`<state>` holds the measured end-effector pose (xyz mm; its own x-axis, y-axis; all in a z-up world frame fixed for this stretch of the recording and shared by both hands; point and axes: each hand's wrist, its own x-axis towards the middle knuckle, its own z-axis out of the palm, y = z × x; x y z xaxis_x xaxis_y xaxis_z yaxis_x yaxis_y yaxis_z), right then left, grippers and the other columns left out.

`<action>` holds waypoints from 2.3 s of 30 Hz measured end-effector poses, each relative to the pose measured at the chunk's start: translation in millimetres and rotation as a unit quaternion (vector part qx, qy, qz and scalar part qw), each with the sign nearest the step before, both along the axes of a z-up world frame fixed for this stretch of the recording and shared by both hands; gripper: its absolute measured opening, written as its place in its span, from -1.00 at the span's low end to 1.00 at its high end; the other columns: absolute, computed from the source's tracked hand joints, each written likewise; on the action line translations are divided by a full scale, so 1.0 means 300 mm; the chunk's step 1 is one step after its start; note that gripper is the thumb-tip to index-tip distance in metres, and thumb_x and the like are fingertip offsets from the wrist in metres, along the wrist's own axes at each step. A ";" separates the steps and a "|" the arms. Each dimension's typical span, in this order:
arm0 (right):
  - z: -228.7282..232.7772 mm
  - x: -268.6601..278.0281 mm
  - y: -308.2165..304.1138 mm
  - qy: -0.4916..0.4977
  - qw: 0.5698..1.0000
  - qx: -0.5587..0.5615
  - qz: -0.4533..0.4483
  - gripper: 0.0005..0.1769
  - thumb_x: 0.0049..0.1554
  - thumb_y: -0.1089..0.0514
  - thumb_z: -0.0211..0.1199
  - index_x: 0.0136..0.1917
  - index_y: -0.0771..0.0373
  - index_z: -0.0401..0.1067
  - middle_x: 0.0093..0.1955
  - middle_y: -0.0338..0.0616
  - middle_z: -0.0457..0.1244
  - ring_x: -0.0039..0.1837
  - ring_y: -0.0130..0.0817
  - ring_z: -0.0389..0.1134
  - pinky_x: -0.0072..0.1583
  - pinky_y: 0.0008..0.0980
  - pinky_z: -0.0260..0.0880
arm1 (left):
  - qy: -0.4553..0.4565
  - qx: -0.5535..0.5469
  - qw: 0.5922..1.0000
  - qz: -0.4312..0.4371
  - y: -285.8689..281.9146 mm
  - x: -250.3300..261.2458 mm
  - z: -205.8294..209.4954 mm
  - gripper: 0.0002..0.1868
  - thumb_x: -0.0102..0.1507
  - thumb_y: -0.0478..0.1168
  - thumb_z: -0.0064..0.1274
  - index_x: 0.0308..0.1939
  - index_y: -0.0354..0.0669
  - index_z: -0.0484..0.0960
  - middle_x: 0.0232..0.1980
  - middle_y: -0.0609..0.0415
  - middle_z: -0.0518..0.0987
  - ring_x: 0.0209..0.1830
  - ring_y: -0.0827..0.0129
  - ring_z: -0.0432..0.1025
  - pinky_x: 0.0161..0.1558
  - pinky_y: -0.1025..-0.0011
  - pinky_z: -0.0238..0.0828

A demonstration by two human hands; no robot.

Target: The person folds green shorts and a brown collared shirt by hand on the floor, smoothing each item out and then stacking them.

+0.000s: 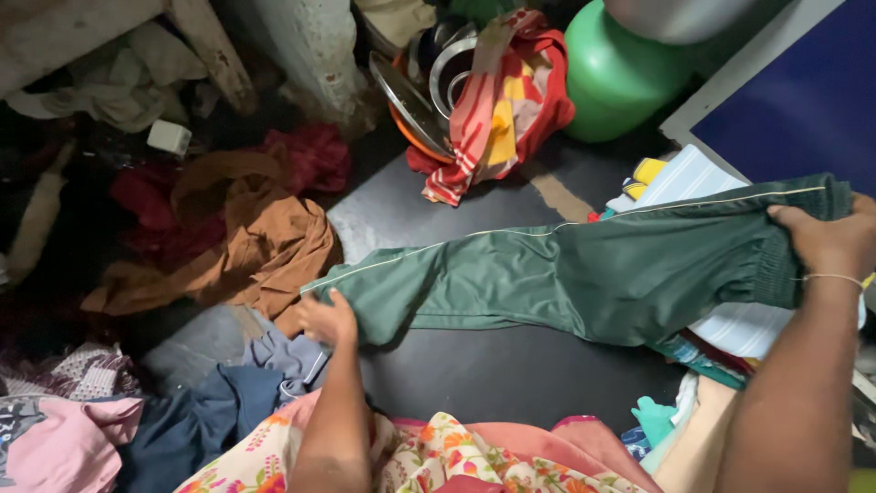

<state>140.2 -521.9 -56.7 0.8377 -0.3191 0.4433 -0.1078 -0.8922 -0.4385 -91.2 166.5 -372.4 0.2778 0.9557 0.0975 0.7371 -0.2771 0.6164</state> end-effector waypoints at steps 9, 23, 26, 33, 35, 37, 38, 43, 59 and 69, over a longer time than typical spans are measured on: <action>-0.042 0.027 -0.103 0.146 0.954 0.260 -0.001 -0.42 0.06 0.01 0.56 0.16 0.44 0.45 0.06 0.08 0.38 -0.08 -0.21 0.45 0.00 -0.20 0.46 | 0.034 -0.158 0.985 -0.065 0.091 0.065 -0.026 -0.29 0.07 0.19 0.29 0.08 -0.29 0.60 0.01 -0.38 0.62 0.03 -0.27 0.51 0.07 -0.07 0.41; -0.002 0.004 -0.046 0.269 0.902 0.337 -0.030 -0.56 0.25 -0.12 0.34 0.20 0.25 0.49 -0.04 0.01 0.39 -0.15 -0.17 0.43 -0.03 -0.24 0.43 | -0.068 -0.463 0.706 -0.531 -0.397 0.245 0.304 -0.49 0.18 -0.06 0.26 0.12 -0.30 0.62 -0.04 -0.05 0.66 -0.02 0.24 0.52 0.03 0.24 0.45; -0.005 -0.010 -0.050 0.252 0.909 0.333 -0.017 -0.57 0.24 -0.10 0.35 0.16 0.29 0.49 -0.03 0.02 0.39 -0.13 -0.14 0.43 -0.01 -0.21 0.44 | 0.033 -0.170 0.859 -0.483 -0.284 0.254 0.265 -0.42 0.21 0.05 0.24 0.18 -0.24 0.58 -0.06 -0.25 0.65 -0.02 -0.07 0.54 0.01 0.08 0.45; -0.014 -0.011 -0.076 0.216 0.915 0.340 0.013 -0.52 0.18 -0.05 0.43 0.24 0.26 0.48 0.04 0.01 0.38 -0.08 -0.19 0.44 -0.02 -0.20 0.45 | 0.050 0.042 0.968 -0.244 0.032 0.159 0.090 -0.57 0.20 0.19 0.13 -0.14 -0.02 0.79 0.21 -0.23 0.50 0.24 -0.14 0.35 0.15 -0.11 0.28; -0.011 -0.021 -0.064 0.229 0.913 0.338 -0.012 -0.53 0.20 -0.07 0.41 0.18 0.33 0.48 0.02 0.06 0.38 -0.10 -0.15 0.44 -0.03 -0.19 0.46 | -0.004 -0.027 0.981 -0.190 0.101 0.150 -0.007 -0.56 0.26 0.20 0.09 -0.15 -0.04 0.80 0.16 -0.25 0.53 0.16 -0.15 0.40 0.12 -0.10 0.33; 0.009 -0.029 -0.053 0.219 0.912 0.346 0.008 -0.53 0.19 -0.04 0.42 0.21 0.33 0.48 0.03 0.03 0.39 -0.09 -0.17 0.44 -0.03 -0.21 0.46 | -0.132 -0.300 0.945 -0.001 0.138 0.146 -0.079 -0.46 0.39 0.25 -0.04 -0.01 -0.17 0.68 -0.04 -0.13 0.67 -0.09 -0.01 0.56 0.03 -0.06 0.48; 0.019 -0.029 -0.044 0.210 0.911 0.354 0.029 -0.52 0.18 -0.01 0.43 0.24 0.32 0.48 0.04 -0.01 0.39 -0.09 -0.20 0.44 -0.03 -0.24 0.47 | -0.132 -0.300 0.945 -0.002 0.147 0.137 -0.102 -0.46 0.39 0.25 -0.04 -0.01 -0.17 0.68 -0.04 -0.13 0.67 -0.09 -0.01 0.56 0.03 -0.06 0.48; 0.036 -0.052 -0.019 0.228 0.905 0.360 -0.009 -0.57 0.20 -0.03 0.41 0.18 0.30 0.48 0.00 -0.01 0.39 -0.11 -0.17 0.43 -0.04 -0.21 0.47 | -0.038 -0.684 0.725 -0.072 0.167 0.126 -0.138 -0.31 0.28 0.43 0.14 0.21 0.03 0.51 -0.21 0.00 0.47 -0.30 0.20 0.34 -0.09 0.23 0.17; 0.024 -0.053 -0.029 0.256 0.906 0.334 -0.047 -0.50 0.16 -0.10 0.43 0.22 0.27 0.48 0.02 0.01 0.39 -0.08 -0.16 0.44 0.01 -0.19 0.45 | -0.414 -0.050 0.906 -0.066 0.440 0.208 0.089 -0.71 0.24 -0.32 0.13 0.02 -0.28 0.47 -0.06 0.03 0.51 -0.19 0.33 0.47 -0.11 0.36 0.44; -0.017 -0.032 -0.057 0.232 0.910 0.343 0.023 -0.58 0.24 -0.03 0.40 0.17 0.34 0.48 0.02 0.00 0.39 -0.10 -0.18 0.44 0.00 -0.22 0.46 | -0.106 -0.189 0.851 -0.478 -0.259 0.149 0.159 -0.27 0.03 0.25 0.36 0.01 -0.28 0.69 -0.06 -0.15 0.66 -0.05 0.05 0.54 -0.02 0.20 0.44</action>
